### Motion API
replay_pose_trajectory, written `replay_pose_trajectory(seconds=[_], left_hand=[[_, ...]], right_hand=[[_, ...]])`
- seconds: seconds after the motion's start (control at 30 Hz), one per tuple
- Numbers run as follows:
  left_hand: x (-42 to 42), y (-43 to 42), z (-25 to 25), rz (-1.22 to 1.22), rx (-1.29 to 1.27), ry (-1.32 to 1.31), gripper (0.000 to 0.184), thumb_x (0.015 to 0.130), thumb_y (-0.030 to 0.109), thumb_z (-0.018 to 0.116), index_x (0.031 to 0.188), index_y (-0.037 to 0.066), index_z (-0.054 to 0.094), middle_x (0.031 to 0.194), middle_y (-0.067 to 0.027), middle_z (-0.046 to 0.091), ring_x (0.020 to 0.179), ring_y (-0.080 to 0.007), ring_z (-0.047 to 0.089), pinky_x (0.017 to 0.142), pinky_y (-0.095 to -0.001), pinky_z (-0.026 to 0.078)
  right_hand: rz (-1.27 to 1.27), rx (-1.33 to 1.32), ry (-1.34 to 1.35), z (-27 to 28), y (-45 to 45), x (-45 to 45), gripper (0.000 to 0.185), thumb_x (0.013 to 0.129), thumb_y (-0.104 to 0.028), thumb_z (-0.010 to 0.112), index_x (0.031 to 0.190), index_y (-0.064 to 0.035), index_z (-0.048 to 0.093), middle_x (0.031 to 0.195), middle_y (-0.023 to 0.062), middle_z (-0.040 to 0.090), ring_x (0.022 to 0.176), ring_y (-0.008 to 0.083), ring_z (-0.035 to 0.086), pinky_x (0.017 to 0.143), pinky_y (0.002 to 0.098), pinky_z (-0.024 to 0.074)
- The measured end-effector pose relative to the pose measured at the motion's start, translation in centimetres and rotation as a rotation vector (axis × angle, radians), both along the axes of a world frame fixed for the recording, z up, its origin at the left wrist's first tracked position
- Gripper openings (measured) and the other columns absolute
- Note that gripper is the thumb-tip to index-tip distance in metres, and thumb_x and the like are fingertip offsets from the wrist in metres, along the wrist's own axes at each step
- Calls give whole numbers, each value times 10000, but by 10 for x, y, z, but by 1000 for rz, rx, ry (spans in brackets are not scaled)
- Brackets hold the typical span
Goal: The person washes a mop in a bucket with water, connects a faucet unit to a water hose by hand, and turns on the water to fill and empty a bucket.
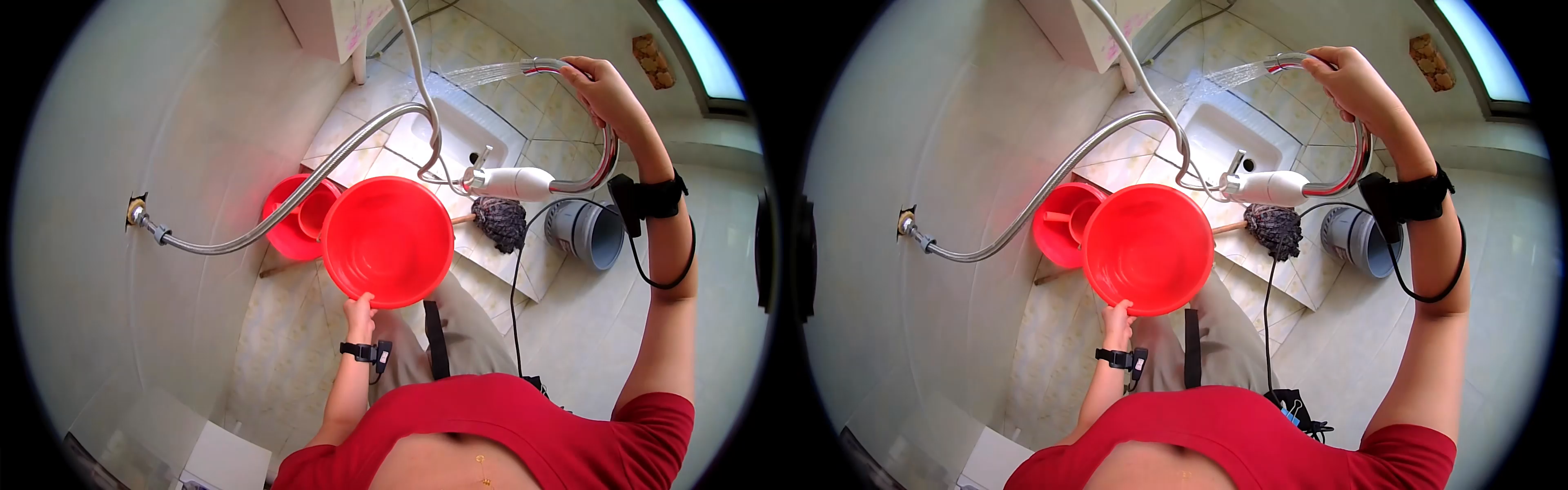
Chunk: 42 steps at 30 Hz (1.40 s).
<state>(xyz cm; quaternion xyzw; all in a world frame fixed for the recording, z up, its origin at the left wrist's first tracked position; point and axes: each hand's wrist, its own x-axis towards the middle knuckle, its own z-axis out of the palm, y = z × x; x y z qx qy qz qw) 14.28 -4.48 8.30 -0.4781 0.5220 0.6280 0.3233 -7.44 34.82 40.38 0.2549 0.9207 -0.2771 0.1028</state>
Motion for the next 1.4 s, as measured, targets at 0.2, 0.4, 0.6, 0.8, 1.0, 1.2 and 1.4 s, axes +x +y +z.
replay_pose_trajectory(seconds=[0.2, 0.4, 0.6, 0.8, 1.0, 1.2, 1.4], left_hand=[[5, -42, -3, -31, 44, 73, 106, 685, 3, 566, 791, 2, 561, 699, -72, 592, 530, -151, 565, 391, -243, 409], [-4, -87, -5, -55, 72, 88, 111, 683, -14, 556, 794, -13, 558, 710, -82, 593, 531, -160, 569, 387, -245, 422], [-24, -128, 13, -151, 92, 119, 230, 701, -3, 536, 927, -46, 536, 842, -132, 608, 684, -225, 626, 539, -323, 533], [-33, -142, 26, -135, 62, 125, 190, 686, -24, 537, 874, -50, 545, 808, -121, 600, 643, -217, 616, 478, -293, 513], [-32, -143, 29, -141, 51, 116, 194, 687, -20, 542, 877, -57, 541, 811, -127, 599, 653, -226, 617, 486, -301, 513], [-32, -138, 38, -164, 46, 99, 232, 707, -6, 544, 935, -49, 537, 868, -132, 608, 709, -234, 617, 580, -340, 518], [-29, -141, 37, -187, 57, 132, 227, 714, -9, 537, 935, -56, 541, 875, -130, 609, 694, -223, 621, 555, -307, 523]], right_hand=[[-15, 56, -65, 22, -22, 13, 343, 894, -237, 494, 1148, -9, 526, 542, -41, 379, 368, 25, 326, 321, 194, 282], [-20, 109, -83, 25, -44, 19, 335, 894, -242, 491, 1132, -11, 533, 538, -38, 386, 354, 29, 335, 312, 194, 285], [-72, 168, 18, 27, -58, 47, 313, 891, -216, 489, 1074, 29, 555, 463, -28, 370, 314, 49, 317, 301, 225, 255], [-235, 80, 144, 29, -65, 88, 337, 887, -252, 503, 1103, 2, 552, 509, -37, 377, 343, 39, 316, 309, 213, 267], [-193, 32, 169, 23, -75, 90, 329, 880, -248, 512, 1095, -2, 559, 521, -20, 386, 359, 47, 335, 316, 218, 299], [-147, 87, 222, -2, -78, 71, 365, 857, -280, 537, 1094, -3, 561, 565, 23, 489, 368, 81, 394, 344, 252, 355], [-69, 224, 201, -6, -79, 46, 356, 848, -284, 544, 1079, -15, 574, 576, 71, 529, 378, 115, 447, 369, 261, 393]])
